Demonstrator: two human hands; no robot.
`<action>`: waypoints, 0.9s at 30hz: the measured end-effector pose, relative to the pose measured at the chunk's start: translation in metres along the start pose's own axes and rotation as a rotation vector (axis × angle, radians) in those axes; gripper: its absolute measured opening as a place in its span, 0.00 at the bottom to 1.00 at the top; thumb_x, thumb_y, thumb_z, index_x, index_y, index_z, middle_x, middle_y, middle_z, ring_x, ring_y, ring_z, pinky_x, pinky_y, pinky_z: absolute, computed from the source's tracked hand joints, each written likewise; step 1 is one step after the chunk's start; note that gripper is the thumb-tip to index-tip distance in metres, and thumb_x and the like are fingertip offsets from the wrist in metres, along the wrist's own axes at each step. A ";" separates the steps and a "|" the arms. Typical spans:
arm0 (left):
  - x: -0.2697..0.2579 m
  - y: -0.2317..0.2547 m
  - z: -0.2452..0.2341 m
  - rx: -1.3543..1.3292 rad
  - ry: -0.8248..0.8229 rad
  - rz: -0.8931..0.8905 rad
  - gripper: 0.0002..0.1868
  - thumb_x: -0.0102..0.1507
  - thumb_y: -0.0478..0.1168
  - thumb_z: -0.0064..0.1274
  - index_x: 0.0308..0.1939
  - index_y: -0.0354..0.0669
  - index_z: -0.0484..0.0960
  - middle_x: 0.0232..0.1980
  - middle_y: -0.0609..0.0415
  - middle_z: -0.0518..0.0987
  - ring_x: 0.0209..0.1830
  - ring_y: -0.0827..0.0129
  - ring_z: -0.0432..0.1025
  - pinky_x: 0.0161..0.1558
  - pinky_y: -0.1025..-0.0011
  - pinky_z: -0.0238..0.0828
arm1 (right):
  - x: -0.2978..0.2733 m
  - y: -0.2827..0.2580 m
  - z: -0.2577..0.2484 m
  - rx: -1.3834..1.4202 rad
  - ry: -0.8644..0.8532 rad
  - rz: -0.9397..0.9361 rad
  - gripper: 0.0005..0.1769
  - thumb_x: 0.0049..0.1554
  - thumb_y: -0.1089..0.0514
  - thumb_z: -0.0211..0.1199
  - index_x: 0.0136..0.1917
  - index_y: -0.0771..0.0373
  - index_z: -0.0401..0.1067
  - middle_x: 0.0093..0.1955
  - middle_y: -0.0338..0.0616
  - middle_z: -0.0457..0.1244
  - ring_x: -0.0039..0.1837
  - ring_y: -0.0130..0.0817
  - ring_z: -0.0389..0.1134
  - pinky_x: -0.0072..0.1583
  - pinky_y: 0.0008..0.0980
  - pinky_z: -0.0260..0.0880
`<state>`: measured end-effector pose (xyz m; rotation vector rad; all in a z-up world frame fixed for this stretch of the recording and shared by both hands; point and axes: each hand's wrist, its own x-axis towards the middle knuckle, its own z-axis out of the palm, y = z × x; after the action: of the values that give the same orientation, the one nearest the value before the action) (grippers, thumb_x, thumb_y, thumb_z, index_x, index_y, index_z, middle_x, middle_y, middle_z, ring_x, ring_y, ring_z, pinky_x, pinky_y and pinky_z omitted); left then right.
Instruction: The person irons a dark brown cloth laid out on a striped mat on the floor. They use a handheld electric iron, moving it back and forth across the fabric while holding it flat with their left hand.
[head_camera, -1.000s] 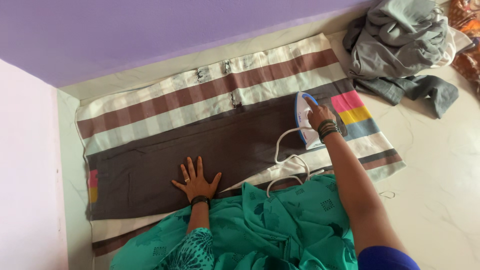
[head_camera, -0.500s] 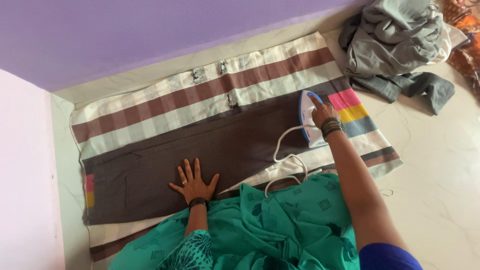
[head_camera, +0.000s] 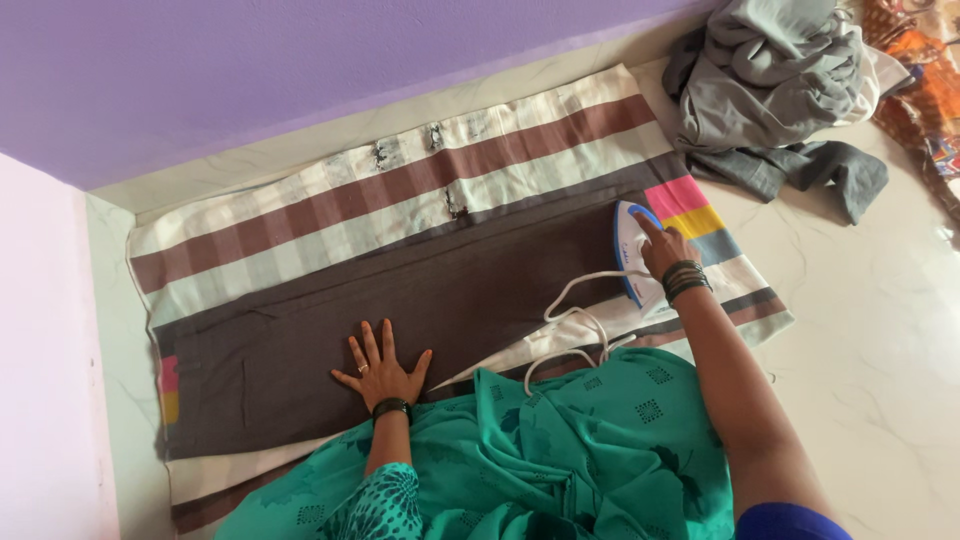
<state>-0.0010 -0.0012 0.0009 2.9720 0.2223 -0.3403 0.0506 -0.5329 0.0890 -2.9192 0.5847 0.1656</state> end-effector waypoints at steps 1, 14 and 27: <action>0.000 0.000 -0.001 0.003 -0.001 0.000 0.55 0.54 0.83 0.41 0.80 0.73 0.45 0.85 0.61 0.35 0.84 0.56 0.31 0.69 0.24 0.18 | 0.009 0.002 0.001 0.000 0.001 -0.005 0.37 0.60 0.52 0.54 0.79 0.27 0.54 0.60 0.61 0.66 0.59 0.60 0.70 0.59 0.56 0.71; 0.000 0.001 -0.005 0.003 -0.005 0.006 0.56 0.54 0.83 0.40 0.80 0.72 0.44 0.85 0.60 0.34 0.84 0.55 0.31 0.68 0.23 0.20 | 0.074 0.013 0.002 -0.048 0.022 -0.094 0.38 0.59 0.52 0.56 0.80 0.28 0.52 0.56 0.61 0.67 0.57 0.59 0.70 0.56 0.59 0.71; 0.001 -0.002 0.005 0.013 0.022 0.014 0.54 0.54 0.83 0.38 0.80 0.74 0.44 0.85 0.61 0.34 0.84 0.55 0.31 0.68 0.23 0.19 | -0.012 0.035 0.001 0.002 0.012 -0.121 0.39 0.59 0.51 0.56 0.80 0.26 0.52 0.52 0.59 0.68 0.55 0.59 0.71 0.56 0.56 0.72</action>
<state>-0.0013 0.0000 -0.0039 2.9902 0.2022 -0.3082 0.0263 -0.5601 0.0849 -2.9453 0.4074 0.1324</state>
